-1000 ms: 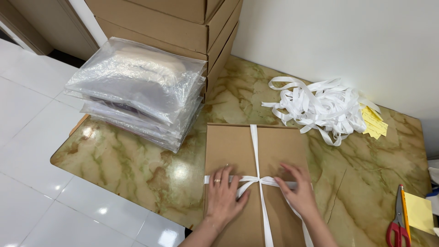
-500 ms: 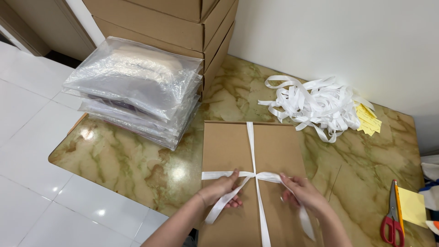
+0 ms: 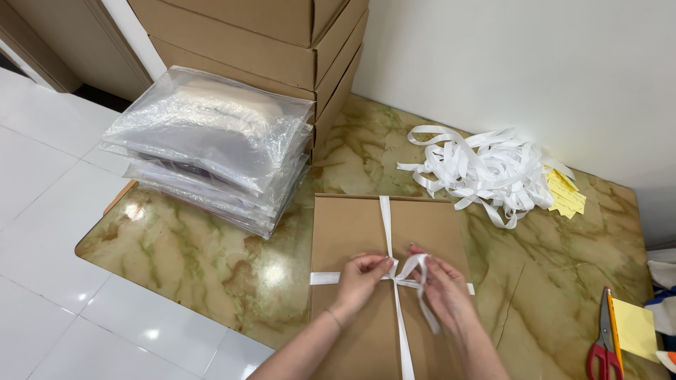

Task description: Pack a bagged garment into a cardboard box and tie a decorative ribbon around it.

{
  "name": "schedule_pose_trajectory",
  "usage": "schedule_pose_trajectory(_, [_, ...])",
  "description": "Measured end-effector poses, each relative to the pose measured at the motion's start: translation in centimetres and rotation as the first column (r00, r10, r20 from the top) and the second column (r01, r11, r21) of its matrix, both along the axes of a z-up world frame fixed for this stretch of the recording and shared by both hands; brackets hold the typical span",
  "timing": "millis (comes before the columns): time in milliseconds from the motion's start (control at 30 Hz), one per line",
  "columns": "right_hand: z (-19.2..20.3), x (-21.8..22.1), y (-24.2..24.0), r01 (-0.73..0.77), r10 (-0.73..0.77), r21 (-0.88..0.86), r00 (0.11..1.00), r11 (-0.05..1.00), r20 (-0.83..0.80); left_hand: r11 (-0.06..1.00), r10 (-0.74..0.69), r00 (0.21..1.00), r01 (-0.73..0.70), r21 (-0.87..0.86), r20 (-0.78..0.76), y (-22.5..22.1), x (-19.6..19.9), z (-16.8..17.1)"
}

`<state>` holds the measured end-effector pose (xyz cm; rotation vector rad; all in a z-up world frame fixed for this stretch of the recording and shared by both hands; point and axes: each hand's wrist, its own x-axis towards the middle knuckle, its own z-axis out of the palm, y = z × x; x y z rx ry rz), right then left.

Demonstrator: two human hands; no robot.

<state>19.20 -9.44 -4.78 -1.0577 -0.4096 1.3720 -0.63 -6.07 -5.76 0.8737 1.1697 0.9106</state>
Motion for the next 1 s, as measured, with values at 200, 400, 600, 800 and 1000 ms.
schedule_pose_trajectory(200, [-2.0, -2.2, 1.3, 0.138, -0.12, -0.07, 0.969, 0.988, 0.217, 0.994, 0.103, 0.99, -0.105, 0.019, 0.093, 0.2, 1.7, 0.5])
schedule_pose_trajectory(400, [-2.0, -2.4, 1.3, 0.124, -0.068, -0.079, 0.86, 0.989, 0.506, 0.996, 0.003, 0.999, 0.0, 0.085, -0.043, 1.5, 2.4, -2.6])
schedule_pose_trajectory(600, [-3.0, -1.8, 1.5, 0.097, -0.046, -0.064, 0.835, 0.993, 0.549, 0.942, -0.211, 0.954, 0.257, 0.218, -0.211, 3.1, 2.0, -3.8])
schedule_pose_trajectory(800, [-1.2, -2.7, 1.3, 0.071, -0.023, -0.07, 0.846, 0.995, 0.533, 0.949, -0.274, 0.952, 0.291, 0.123, -0.135, 4.4, 1.5, -2.3])
schedule_pose_trajectory(1000, [1.4, -3.7, 0.9, 0.048, 0.012, -0.143, 0.92, 0.989, 0.391, 0.952, -0.287, 0.915, 0.306, 0.027, -0.284, 5.6, 1.7, -1.2])
